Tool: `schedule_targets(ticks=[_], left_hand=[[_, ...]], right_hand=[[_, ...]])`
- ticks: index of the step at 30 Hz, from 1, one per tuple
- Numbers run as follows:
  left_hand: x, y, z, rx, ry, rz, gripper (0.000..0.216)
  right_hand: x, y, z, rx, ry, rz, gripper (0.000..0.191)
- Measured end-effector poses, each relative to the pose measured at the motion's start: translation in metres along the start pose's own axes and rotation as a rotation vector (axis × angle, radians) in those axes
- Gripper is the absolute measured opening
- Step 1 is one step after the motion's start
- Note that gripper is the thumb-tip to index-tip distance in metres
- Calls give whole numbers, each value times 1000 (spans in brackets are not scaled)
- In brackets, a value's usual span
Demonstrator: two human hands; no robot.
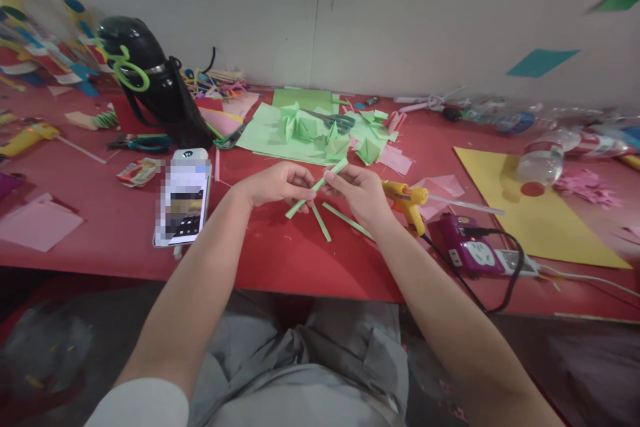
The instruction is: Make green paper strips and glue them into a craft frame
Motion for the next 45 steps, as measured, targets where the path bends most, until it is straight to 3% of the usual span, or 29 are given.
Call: schedule_targets(ticks=[10, 27, 30, 34, 37, 41, 45], left_hand=[[3, 1, 2, 47, -14, -22, 39], [3, 2, 10, 108, -92, -38, 33], [1, 2, 16, 28, -67, -54, 27], [3, -12, 28, -172, 10, -37, 23], [8, -35, 40, -260, 82, -15, 28], [8, -66, 45, -502, 387, 119, 49], [6, -77, 47, -394, 620, 232, 88]], right_hand=[[-2, 0, 0, -16, 51, 37, 40], [-9, 6, -4, 33, 26, 3, 37], [-9, 6, -7, 36, 21, -1, 36], [-7, 3, -2, 97, 13, 18, 35], [-6, -2, 7, 170, -20, 45, 36], [-8, -7, 17, 243, -14, 85, 38], [-8, -8, 20, 312, -45, 156, 41]])
Point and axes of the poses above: each hand's wrist, its own y-axis towards the middle knuckle, its own z-axis out of the palm, x = y × z, the point moved 3 cm from there along y, towards the middle knuckle, and after that the axes turned 1 degree about z, right-handed, at the moved point
